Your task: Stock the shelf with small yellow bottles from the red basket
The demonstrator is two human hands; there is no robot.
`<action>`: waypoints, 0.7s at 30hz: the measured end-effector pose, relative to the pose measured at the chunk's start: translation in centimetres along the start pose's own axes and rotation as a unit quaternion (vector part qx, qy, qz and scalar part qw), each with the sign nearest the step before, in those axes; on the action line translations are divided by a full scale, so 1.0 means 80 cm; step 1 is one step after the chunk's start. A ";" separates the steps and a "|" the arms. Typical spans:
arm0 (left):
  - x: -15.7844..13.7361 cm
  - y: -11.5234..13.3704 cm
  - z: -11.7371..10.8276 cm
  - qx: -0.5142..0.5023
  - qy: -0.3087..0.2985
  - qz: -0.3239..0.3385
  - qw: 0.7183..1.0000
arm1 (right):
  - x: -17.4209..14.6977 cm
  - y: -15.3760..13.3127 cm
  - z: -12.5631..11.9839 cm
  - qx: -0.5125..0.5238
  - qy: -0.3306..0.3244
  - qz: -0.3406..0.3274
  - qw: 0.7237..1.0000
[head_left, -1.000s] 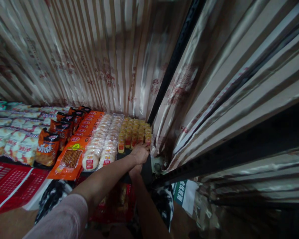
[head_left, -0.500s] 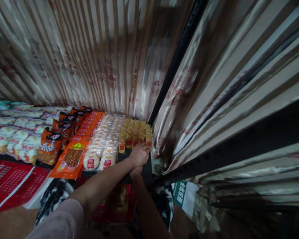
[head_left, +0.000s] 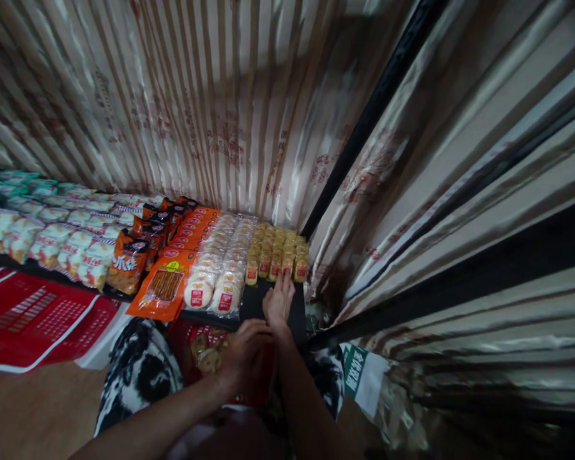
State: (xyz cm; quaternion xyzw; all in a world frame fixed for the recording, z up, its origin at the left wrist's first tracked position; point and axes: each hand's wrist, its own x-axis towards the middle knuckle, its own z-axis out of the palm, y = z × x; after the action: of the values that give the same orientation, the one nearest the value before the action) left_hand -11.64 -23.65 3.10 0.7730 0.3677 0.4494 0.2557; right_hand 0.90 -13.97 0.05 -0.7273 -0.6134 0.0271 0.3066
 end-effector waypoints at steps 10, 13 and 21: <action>-0.095 -0.063 -0.060 0.066 -0.037 -0.144 0.987 | 0.005 0.008 0.014 -0.011 0.021 0.010 1.000; -0.111 -0.080 -0.060 0.082 -0.044 -0.212 0.973 | 0.006 0.010 0.018 -0.016 0.031 0.000 0.999; -0.124 -0.121 -0.062 0.105 -0.063 -0.417 0.901 | 0.015 0.006 0.006 0.041 0.108 -0.033 0.993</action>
State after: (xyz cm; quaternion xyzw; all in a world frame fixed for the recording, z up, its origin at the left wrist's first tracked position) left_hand -22.52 -25.40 -6.66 0.5980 0.6847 0.2111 0.3592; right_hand 1.46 -12.71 -0.14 -0.6923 -0.5987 -0.0367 0.4012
